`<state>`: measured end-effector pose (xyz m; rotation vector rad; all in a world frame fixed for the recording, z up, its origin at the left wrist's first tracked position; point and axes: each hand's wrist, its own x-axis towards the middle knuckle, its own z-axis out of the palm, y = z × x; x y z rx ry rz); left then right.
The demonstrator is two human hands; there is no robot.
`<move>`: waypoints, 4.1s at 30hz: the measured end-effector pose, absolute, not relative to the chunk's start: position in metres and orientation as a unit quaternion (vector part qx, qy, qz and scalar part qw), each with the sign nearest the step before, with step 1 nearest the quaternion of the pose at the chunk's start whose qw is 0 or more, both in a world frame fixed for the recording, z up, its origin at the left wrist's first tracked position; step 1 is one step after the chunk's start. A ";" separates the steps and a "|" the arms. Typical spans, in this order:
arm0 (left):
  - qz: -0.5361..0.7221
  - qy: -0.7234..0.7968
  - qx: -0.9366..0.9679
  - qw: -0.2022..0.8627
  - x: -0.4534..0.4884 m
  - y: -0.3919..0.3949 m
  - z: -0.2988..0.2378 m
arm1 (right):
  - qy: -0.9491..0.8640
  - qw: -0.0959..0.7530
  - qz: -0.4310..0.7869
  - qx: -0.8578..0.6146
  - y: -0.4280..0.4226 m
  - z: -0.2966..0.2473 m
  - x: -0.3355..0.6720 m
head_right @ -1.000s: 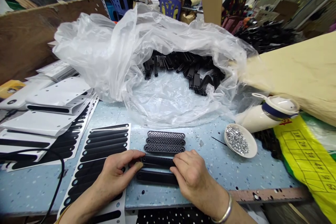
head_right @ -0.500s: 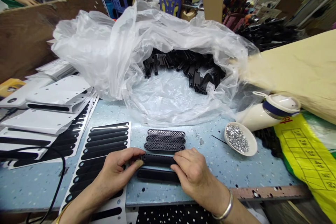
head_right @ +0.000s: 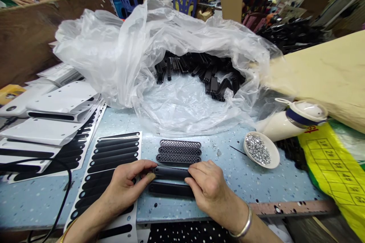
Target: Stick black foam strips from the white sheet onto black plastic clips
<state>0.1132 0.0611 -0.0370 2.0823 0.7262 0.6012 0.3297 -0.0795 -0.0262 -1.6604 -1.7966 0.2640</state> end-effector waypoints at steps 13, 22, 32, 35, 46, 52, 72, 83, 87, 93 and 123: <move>0.247 0.302 0.824 0.410 0.112 0.061 -0.038 | -0.676 0.363 0.112 -0.631 -0.081 -0.025 0.331; 0.229 0.311 0.825 0.412 0.113 0.061 -0.036 | -0.680 0.367 0.097 -0.627 -0.081 -0.025 0.332; 0.237 0.302 0.828 0.409 0.113 0.061 -0.037 | -0.682 0.353 0.107 -0.631 -0.080 -0.028 0.330; 0.236 0.305 0.827 0.408 0.113 0.062 -0.037 | -0.681 0.346 0.112 -0.636 -0.080 -0.027 0.330; 0.235 0.309 0.827 0.407 0.114 0.062 -0.035 | -0.682 0.340 0.113 -0.638 -0.080 -0.027 0.330; 0.235 0.308 0.828 0.407 0.115 0.060 -0.033 | -0.686 0.320 0.109 -0.644 -0.078 -0.023 0.329; 0.275 0.230 0.851 0.383 0.111 0.064 -0.037 | -0.698 0.317 0.093 -0.636 -0.075 -0.020 0.328; 0.301 0.206 0.878 0.309 0.106 0.062 -0.036 | -0.691 0.320 0.100 -0.640 -0.076 -0.022 0.327; 0.293 0.243 0.867 0.321 0.104 0.062 -0.036 | -0.688 0.327 0.104 -0.639 -0.076 -0.022 0.327; 0.242 0.255 0.860 0.370 0.110 0.062 -0.035 | -0.684 0.344 0.095 -0.637 -0.075 -0.024 0.327; 0.209 0.282 0.843 0.408 0.109 0.066 -0.034 | -0.683 0.364 0.098 -0.625 -0.079 -0.028 0.332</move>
